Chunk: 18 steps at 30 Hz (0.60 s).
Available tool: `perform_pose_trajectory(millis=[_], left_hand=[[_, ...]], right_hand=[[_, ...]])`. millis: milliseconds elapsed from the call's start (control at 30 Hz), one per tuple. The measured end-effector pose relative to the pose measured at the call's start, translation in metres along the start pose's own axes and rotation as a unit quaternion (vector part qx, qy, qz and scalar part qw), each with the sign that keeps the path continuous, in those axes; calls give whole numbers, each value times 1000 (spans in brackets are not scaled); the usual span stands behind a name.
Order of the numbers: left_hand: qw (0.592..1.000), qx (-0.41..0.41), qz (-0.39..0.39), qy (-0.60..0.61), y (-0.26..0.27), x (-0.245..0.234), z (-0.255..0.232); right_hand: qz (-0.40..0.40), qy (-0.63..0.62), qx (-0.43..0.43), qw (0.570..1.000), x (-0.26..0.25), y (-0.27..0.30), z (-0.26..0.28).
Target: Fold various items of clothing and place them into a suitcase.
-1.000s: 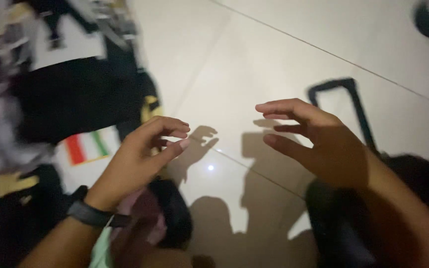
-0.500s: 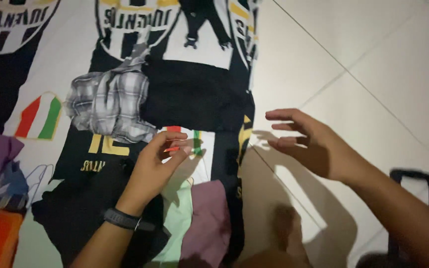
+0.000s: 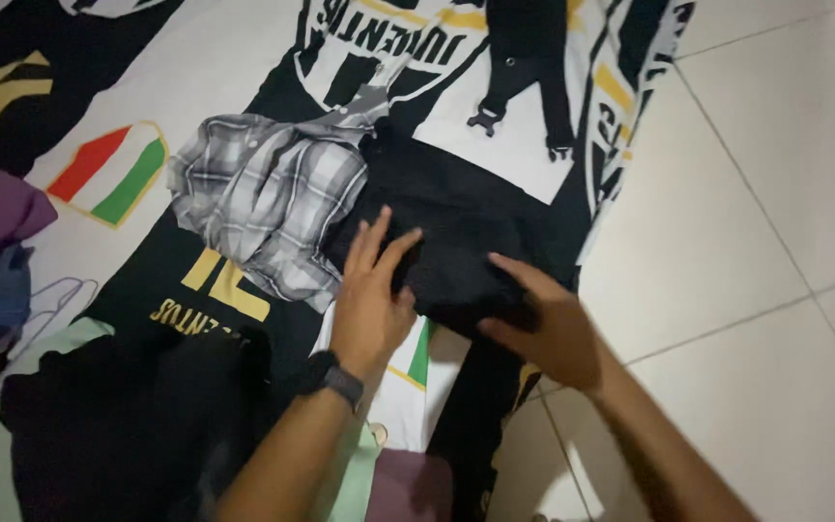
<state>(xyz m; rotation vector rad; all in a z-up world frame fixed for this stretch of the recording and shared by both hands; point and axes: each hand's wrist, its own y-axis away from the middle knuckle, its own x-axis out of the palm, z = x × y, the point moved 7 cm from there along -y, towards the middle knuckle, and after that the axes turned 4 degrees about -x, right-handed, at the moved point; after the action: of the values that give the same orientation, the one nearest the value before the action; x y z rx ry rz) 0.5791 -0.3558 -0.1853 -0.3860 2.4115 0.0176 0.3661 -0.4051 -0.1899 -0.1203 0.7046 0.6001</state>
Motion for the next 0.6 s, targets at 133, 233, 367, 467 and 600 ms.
perform_pose_trajectory(millis=[133,233,367,467,600], left_hand=[[984,35,34,-169,-24,18,34],[985,38,46,-165,-33,20,53],[990,40,102,-86,-35,-12,26],[992,51,96,-66,-28,-39,1],[995,94,32,-14,-23,-86,-51]], right_hand=[[-106,105,-156,976,42,-23,-6],[-161,139,-140,967,41,-35,-27],[-116,99,-25,988,14,-45,-31],[-61,47,-17,997,-12,-40,-10],[-51,28,-1,998,-47,-38,14]])
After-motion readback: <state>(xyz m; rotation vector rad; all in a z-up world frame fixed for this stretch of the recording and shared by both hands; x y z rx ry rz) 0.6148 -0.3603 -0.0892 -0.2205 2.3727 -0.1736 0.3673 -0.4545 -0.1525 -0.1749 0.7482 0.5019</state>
